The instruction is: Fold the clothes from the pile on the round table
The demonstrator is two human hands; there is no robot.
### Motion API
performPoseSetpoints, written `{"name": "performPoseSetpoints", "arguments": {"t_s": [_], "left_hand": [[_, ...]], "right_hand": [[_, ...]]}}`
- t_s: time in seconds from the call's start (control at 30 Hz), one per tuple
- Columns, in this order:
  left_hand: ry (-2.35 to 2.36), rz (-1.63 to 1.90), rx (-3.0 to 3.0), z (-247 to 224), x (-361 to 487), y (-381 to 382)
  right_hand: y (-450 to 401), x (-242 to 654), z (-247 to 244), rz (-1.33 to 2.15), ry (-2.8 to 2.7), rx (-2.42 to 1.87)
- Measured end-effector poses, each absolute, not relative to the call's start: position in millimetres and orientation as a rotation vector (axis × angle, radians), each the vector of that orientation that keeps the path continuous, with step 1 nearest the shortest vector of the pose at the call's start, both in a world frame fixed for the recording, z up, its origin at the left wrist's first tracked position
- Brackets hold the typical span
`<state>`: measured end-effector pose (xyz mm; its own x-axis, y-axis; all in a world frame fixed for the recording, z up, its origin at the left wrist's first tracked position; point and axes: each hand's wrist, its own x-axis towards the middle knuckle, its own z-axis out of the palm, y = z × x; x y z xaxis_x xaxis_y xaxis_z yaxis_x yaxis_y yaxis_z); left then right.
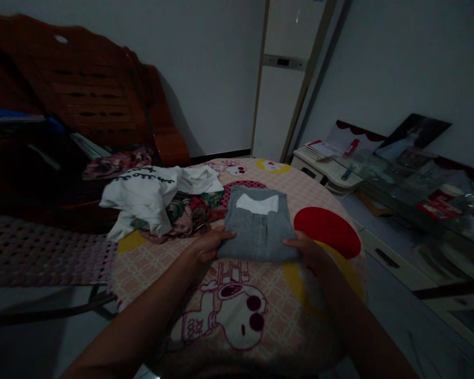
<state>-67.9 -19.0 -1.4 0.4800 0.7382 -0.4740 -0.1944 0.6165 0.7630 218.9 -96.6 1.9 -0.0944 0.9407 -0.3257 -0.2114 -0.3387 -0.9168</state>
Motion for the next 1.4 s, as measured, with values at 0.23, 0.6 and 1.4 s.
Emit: {"name": "performPoseSetpoints", "arguments": {"t_s": [0.23, 0.6, 1.4], "left_hand": [[0.913, 0.679, 0.639, -3, -74, -29], [1.233, 0.897, 0.945, -15, -48, 21], [1.636, 0.95, 1.965, -16, -51, 37]], "right_hand": [[-107, 221, -4, 1.538, -0.833, -1.307], [-64, 223, -11, 1.189, -0.815, -1.418], [-25, 238, -15, 0.434, -1.32, -1.895]]}}
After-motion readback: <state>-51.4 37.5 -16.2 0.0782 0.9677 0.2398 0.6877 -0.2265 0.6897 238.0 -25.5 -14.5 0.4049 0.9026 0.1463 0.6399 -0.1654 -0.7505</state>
